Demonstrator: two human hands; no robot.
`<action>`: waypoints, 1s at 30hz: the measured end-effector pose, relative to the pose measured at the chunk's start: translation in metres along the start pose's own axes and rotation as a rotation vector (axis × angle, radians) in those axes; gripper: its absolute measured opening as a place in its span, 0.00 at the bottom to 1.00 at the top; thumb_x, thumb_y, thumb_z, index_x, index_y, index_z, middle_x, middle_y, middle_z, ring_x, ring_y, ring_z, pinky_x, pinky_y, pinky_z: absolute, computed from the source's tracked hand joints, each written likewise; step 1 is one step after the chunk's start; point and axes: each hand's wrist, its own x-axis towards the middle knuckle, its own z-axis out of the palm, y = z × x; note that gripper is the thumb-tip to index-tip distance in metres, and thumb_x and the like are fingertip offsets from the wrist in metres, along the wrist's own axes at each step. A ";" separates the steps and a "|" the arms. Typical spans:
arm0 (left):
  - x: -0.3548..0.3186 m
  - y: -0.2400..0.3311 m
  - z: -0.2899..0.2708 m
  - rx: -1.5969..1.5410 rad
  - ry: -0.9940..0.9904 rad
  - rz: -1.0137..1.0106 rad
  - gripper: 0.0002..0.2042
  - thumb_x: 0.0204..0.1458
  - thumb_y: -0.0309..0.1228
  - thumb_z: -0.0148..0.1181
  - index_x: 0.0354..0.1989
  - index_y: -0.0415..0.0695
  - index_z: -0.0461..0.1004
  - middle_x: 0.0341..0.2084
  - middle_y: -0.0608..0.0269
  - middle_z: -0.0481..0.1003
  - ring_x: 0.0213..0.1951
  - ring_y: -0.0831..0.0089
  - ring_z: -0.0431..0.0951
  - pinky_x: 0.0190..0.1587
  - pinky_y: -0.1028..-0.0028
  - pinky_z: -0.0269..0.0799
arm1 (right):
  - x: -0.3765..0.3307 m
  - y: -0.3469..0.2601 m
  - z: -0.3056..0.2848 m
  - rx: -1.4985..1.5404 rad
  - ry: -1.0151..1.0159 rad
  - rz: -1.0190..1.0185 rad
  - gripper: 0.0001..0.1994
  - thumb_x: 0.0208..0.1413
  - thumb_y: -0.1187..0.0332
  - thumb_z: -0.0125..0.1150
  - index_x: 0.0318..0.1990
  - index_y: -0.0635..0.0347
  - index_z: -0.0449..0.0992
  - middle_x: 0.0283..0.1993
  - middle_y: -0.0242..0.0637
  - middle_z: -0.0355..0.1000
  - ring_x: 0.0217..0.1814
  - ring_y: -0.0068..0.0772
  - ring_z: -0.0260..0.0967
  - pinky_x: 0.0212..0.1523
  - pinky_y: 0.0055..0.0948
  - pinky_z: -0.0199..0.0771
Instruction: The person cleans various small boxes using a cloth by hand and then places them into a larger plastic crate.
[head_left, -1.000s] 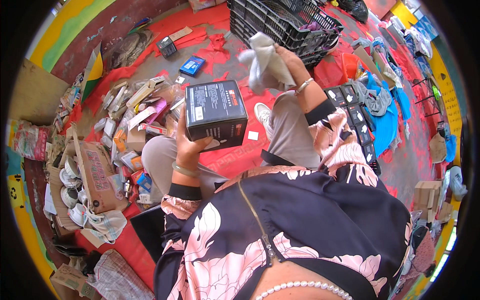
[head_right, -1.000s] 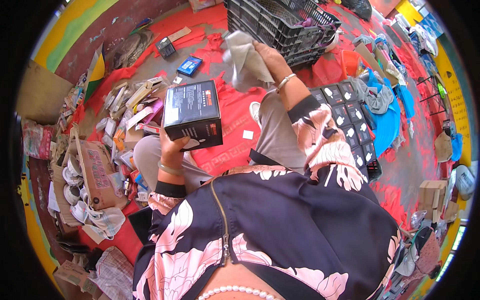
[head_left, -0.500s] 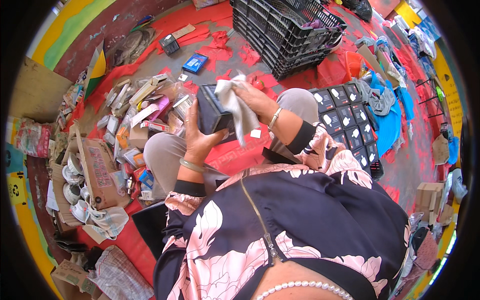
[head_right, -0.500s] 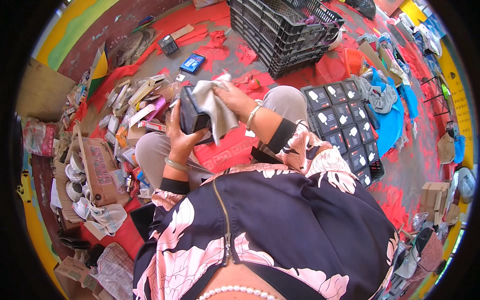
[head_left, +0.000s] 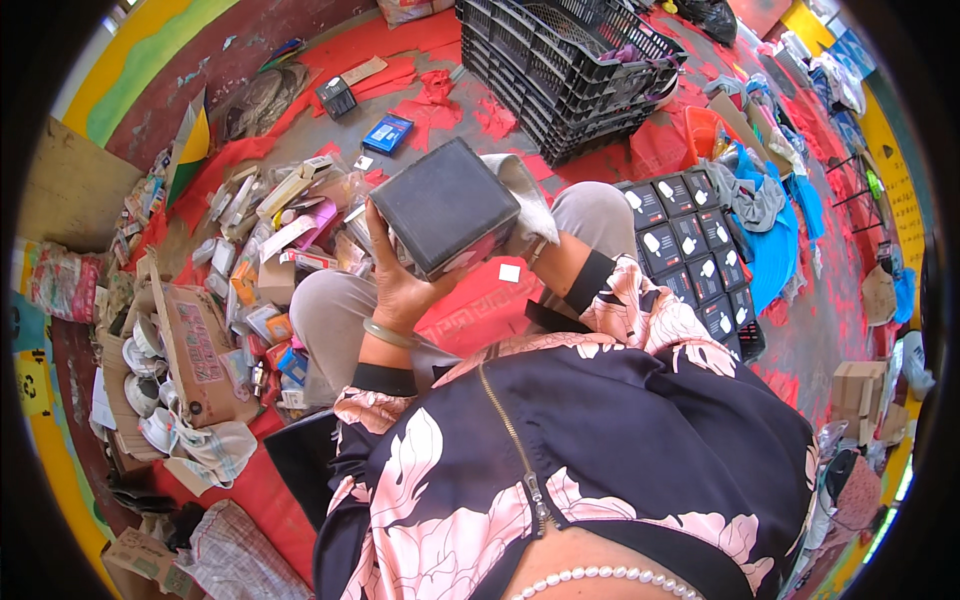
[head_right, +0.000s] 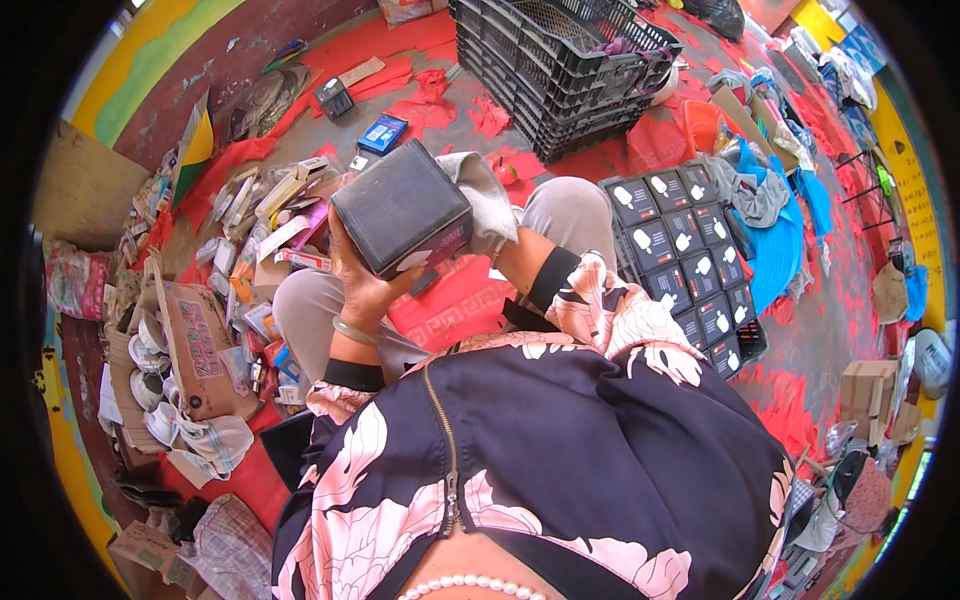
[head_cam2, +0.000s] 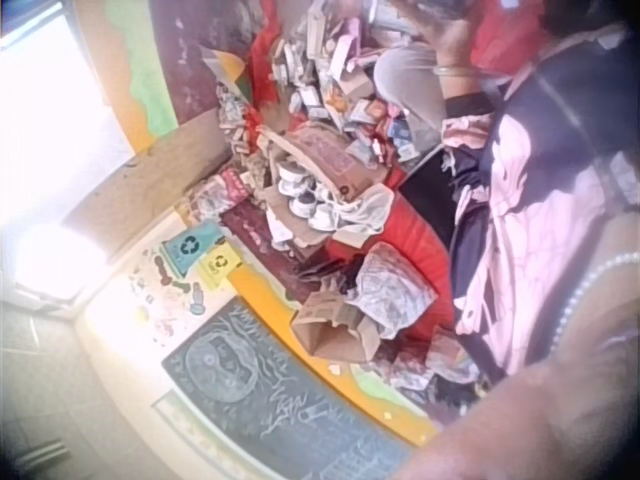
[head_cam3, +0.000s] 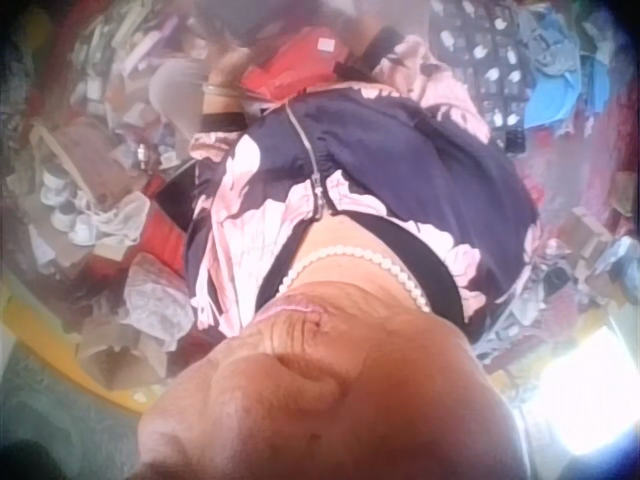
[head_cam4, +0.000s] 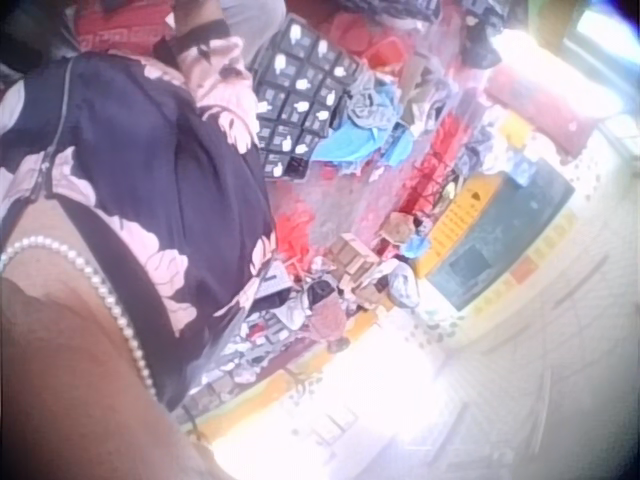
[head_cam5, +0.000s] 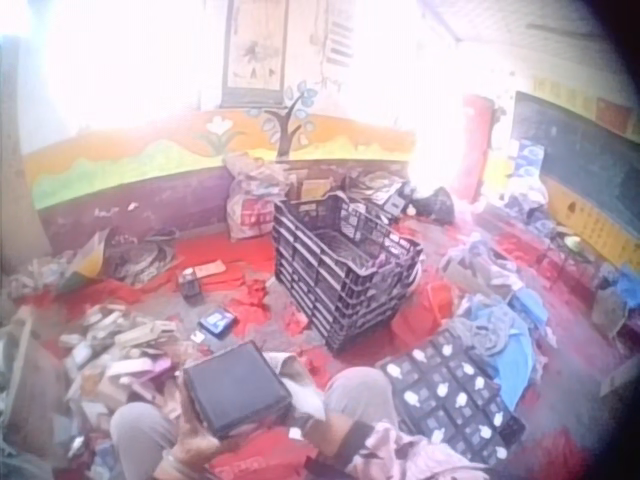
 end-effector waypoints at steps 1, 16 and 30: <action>0.003 0.003 0.002 0.050 0.024 -0.003 0.64 0.26 0.23 0.74 0.68 0.49 0.26 0.58 0.54 0.56 0.57 0.61 0.63 0.56 0.66 0.64 | 0.004 -0.003 -0.010 -0.037 0.086 -0.009 0.16 0.56 0.65 0.55 0.50 0.63 0.69 0.44 0.38 0.71 0.42 0.30 0.71 0.44 0.28 0.73; 0.000 0.024 0.008 -0.384 0.069 -0.219 0.51 0.28 0.24 0.74 0.64 0.40 0.47 0.54 0.55 0.60 0.55 0.64 0.65 0.52 0.69 0.67 | -0.004 -0.033 0.076 -1.515 -0.552 -0.508 0.23 0.59 0.54 0.46 0.58 0.56 0.64 0.56 0.51 0.64 0.60 0.54 0.58 0.61 0.45 0.54; -0.004 0.011 -0.016 -0.431 0.217 -0.172 0.50 0.29 0.17 0.64 0.67 0.44 0.45 0.56 0.58 0.61 0.55 0.64 0.66 0.55 0.68 0.65 | 0.095 -0.052 -0.100 -0.651 0.011 -0.101 0.17 0.60 0.65 0.51 0.54 0.60 0.66 0.52 0.41 0.68 0.47 0.31 0.70 0.42 0.26 0.75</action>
